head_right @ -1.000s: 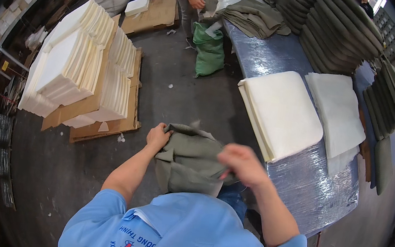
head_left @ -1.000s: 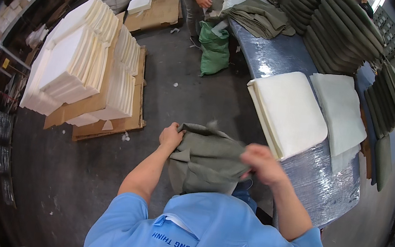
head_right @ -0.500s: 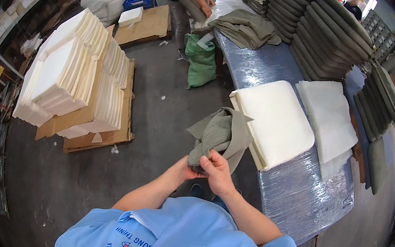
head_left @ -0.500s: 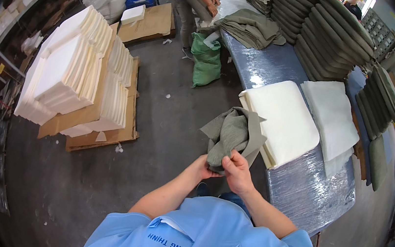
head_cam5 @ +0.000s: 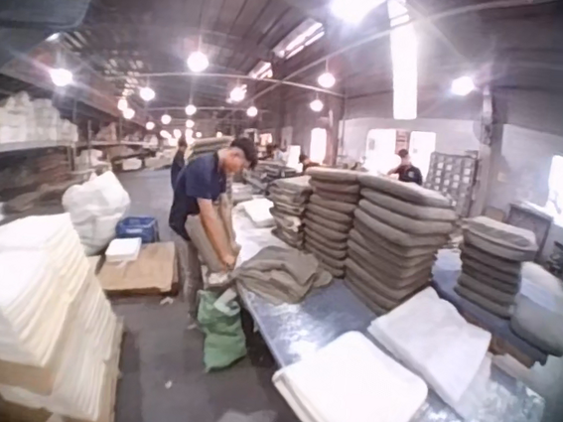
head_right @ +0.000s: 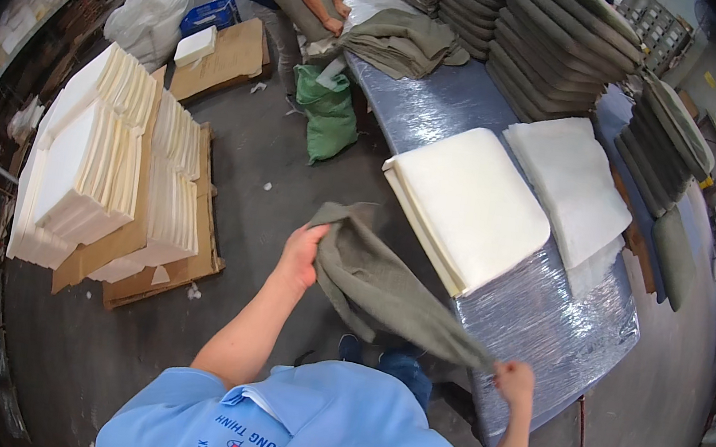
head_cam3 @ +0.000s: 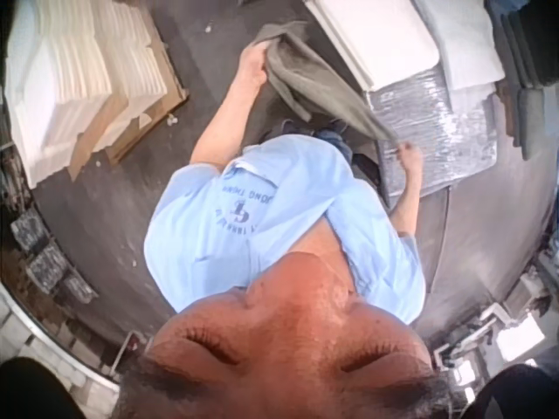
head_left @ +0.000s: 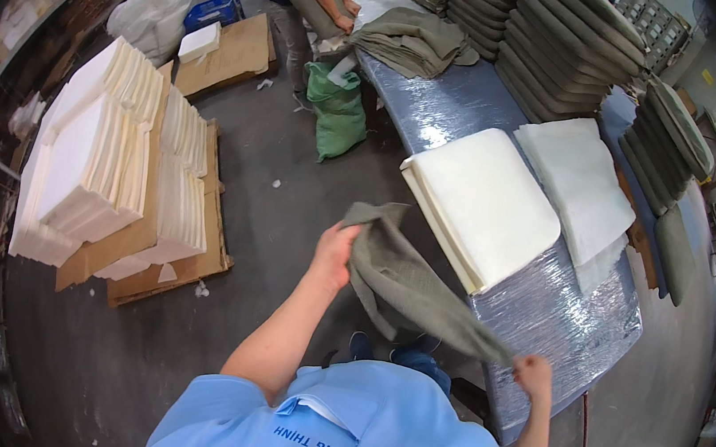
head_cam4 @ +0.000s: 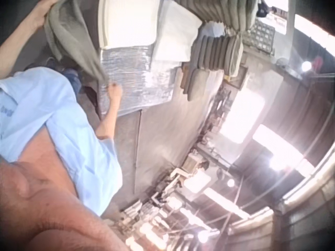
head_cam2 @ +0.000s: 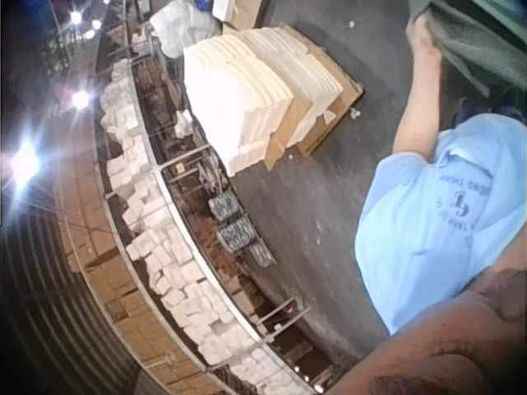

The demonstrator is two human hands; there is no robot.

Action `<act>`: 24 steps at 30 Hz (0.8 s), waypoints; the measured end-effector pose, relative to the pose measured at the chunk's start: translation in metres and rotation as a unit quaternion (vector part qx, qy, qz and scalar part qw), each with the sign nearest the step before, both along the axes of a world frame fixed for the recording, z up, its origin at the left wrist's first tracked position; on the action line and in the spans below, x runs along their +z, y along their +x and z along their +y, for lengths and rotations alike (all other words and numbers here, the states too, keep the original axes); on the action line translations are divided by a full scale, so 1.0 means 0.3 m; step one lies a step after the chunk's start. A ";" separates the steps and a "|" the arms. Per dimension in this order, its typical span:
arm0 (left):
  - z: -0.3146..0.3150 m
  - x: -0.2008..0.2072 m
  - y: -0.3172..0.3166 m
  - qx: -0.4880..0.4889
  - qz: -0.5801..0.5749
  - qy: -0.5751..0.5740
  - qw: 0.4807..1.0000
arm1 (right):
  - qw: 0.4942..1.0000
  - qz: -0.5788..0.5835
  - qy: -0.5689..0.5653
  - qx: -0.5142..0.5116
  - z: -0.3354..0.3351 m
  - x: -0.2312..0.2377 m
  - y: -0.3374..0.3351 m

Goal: The person folds white foam sheets and inserts them into olive-green fabric covers on a workbench. They smooth and adjust the foam inside the covers, then place the finished cushions onto a stack.

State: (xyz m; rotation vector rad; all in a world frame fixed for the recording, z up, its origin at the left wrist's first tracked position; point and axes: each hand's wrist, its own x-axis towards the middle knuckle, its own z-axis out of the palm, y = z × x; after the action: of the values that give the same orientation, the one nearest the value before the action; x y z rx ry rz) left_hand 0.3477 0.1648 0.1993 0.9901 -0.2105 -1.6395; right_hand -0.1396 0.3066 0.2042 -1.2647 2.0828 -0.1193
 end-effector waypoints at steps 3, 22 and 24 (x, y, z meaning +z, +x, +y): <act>0.049 0.245 -0.208 -0.148 -0.251 -0.086 0.953 | 0.977 -0.106 -0.168 0.082 0.022 -0.100 0.291; 0.314 0.474 -0.193 -0.106 -0.583 -0.358 0.722 | 0.666 -0.713 -0.213 -0.058 -0.282 0.185 0.775; 0.324 0.466 -0.229 -0.185 -0.568 -0.391 0.700 | 0.660 -0.713 -0.234 -0.051 -0.248 0.215 0.750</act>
State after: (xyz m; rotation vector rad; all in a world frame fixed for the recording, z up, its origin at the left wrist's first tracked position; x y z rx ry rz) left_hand 0.2789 0.2620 0.3392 1.1536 -1.8821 -0.8158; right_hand 0.0853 0.2321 0.2688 -0.7348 0.6686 -1.3065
